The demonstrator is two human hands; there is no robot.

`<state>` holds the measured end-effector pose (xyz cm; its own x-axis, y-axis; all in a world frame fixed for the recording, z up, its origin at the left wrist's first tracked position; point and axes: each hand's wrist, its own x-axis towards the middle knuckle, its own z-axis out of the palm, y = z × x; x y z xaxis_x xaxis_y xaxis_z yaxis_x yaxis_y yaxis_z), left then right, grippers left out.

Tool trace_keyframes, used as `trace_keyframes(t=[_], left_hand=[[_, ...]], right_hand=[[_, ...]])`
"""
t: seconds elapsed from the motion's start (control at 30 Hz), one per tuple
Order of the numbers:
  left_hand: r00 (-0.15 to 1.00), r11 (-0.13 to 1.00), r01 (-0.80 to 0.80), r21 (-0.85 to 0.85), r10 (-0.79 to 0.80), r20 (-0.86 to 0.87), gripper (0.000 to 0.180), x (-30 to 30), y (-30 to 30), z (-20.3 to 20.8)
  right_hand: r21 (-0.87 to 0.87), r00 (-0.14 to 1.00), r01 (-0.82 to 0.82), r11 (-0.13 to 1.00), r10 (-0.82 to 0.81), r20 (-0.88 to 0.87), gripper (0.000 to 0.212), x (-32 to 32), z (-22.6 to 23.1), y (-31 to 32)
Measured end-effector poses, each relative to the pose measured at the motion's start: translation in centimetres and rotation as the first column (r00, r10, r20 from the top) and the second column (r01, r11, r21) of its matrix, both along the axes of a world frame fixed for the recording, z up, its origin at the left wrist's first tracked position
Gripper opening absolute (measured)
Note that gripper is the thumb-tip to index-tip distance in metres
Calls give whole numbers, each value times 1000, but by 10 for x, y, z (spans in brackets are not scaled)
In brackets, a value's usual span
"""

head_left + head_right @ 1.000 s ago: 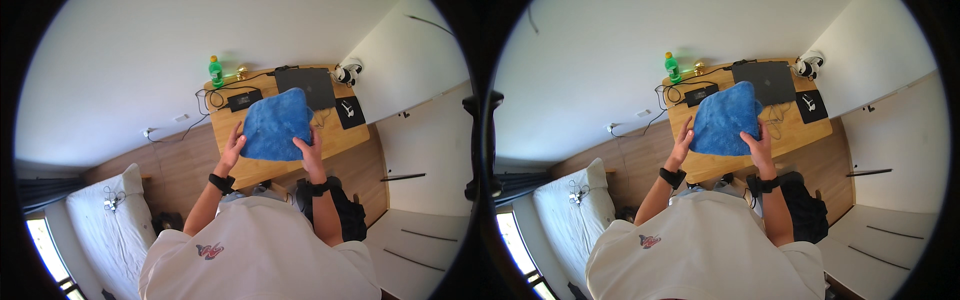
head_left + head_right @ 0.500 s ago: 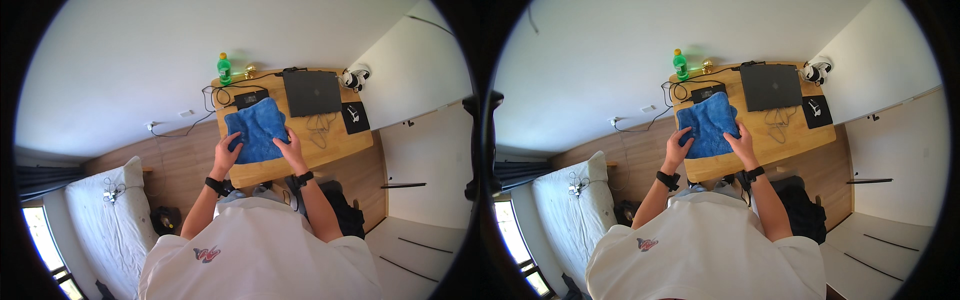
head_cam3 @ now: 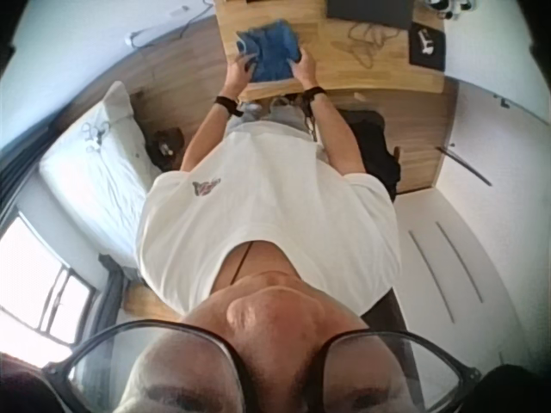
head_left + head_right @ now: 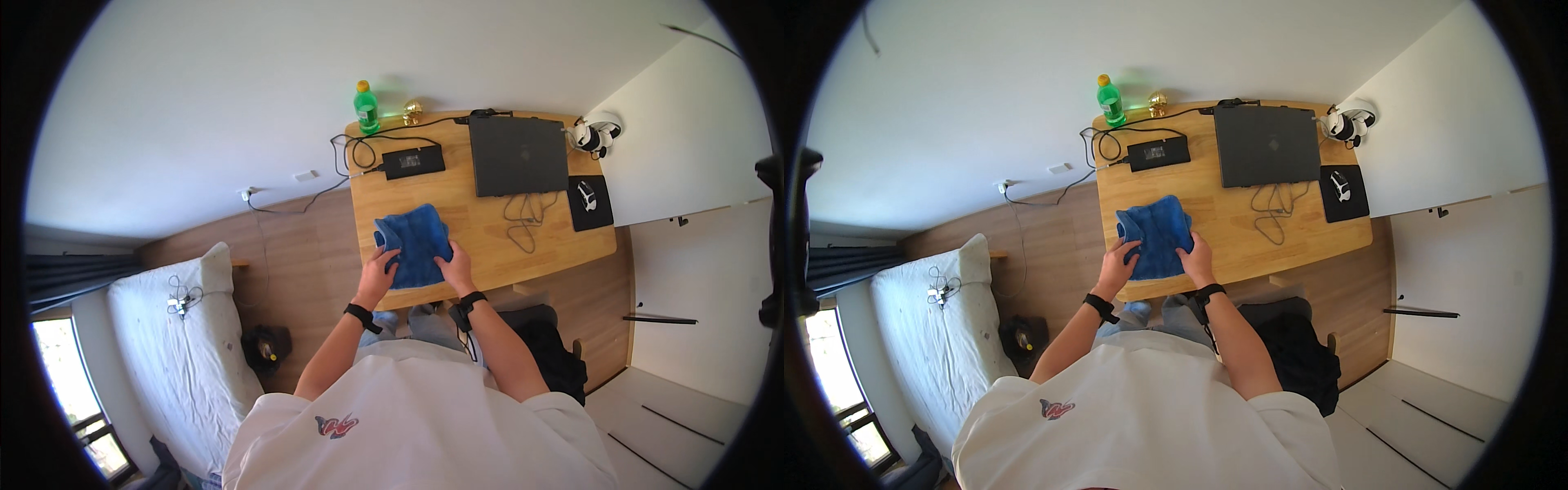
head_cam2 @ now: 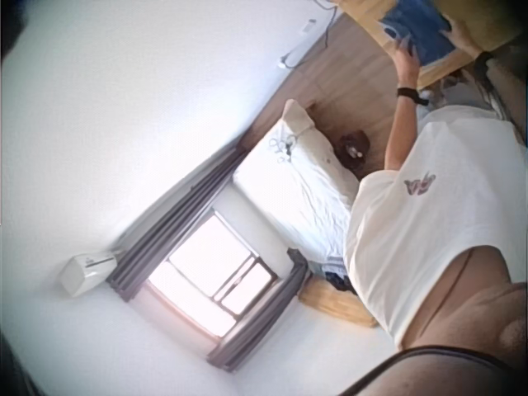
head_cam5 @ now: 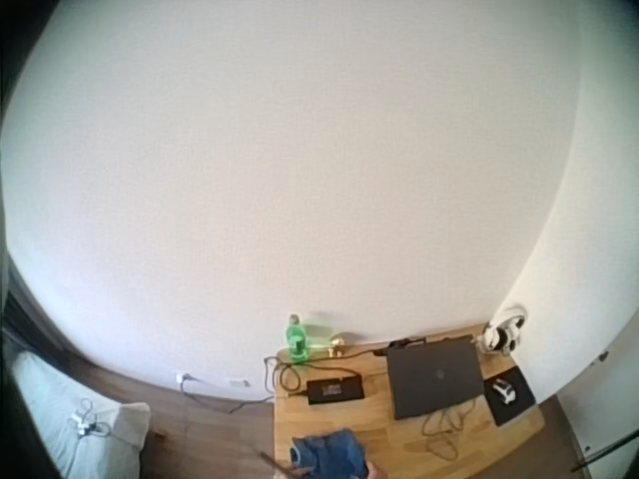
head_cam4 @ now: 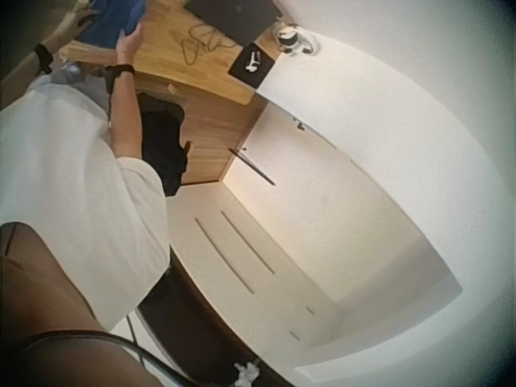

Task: The person wipes a keyboard with a blue cloth, then places the keyboard into a wooden cabinet. The person also handles a small black device and a white cup before returning to the desk to wipe the keyboard again.

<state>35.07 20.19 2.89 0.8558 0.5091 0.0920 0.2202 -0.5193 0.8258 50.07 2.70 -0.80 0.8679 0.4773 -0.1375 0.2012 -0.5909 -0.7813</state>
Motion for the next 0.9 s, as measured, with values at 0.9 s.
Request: trace_keyframes(t=[0.9], left_hand=[[988, 987, -155, -32, 156, 7, 47, 11, 66, 23]], right_hand=[[171, 971, 237, 956, -237, -24, 54, 62, 43, -42]])
